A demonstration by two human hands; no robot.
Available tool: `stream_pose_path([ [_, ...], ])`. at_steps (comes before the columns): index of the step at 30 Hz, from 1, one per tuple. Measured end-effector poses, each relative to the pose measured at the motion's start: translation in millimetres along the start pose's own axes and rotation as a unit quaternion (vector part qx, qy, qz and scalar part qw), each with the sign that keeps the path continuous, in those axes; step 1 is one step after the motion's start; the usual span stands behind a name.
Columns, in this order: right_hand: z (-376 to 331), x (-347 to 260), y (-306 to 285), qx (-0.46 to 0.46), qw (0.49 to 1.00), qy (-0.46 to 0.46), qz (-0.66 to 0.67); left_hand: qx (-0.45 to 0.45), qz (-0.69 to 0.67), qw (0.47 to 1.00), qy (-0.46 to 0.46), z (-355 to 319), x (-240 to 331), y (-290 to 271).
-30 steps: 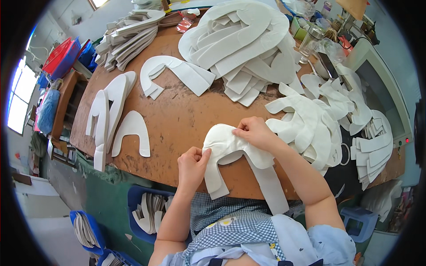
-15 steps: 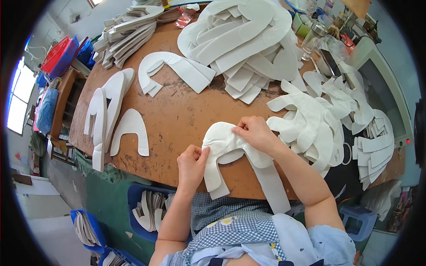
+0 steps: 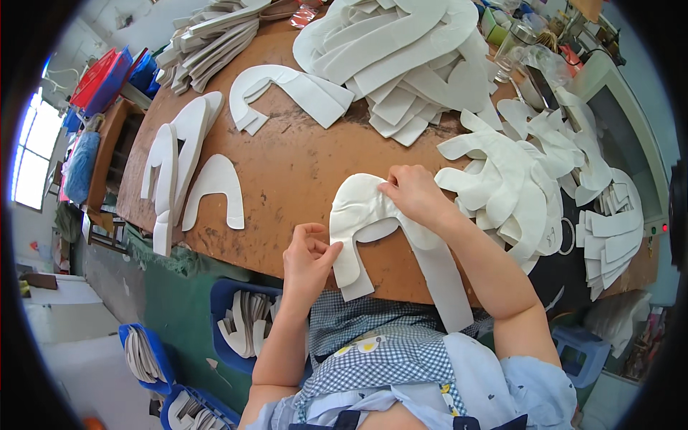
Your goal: Organizing and preparing white shoe upper components on a workbench.
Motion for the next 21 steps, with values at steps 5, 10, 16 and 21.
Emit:
stream_pose_path([
  [5, -1.2, -0.8, 6.8, 0.023, 0.999, -0.006, -0.043, 0.008, 0.005, 0.999, 0.030, -1.2, 4.0, 1.5],
  [10, -2.0, 1.7, 6.3, 0.011, 0.998, 0.000, -0.061, 0.020, 0.375, 0.900, 0.220, 1.2, 32.0, 11.9],
  [16, -31.1, 13.6, -9.1, 0.030, 0.995, 0.037, 0.084, -0.162, 0.317, 0.844, 0.402, 28.2, 8.6, 60.0],
  [21, -75.3, 30.1, -19.8, 0.023, 0.986, 0.092, 0.138, -0.139, 0.380, 0.822, 0.401, 22.9, 10.5, 69.3],
])
Point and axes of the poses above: each hand's wrist, its own z-axis towards the middle knuckle, its own y-axis out of the palm, x = y × z, the point moved 1 cm from there along z, towards the middle knuckle, and after that the axes turned 6 degrees about -z, right-handed, at the moved point
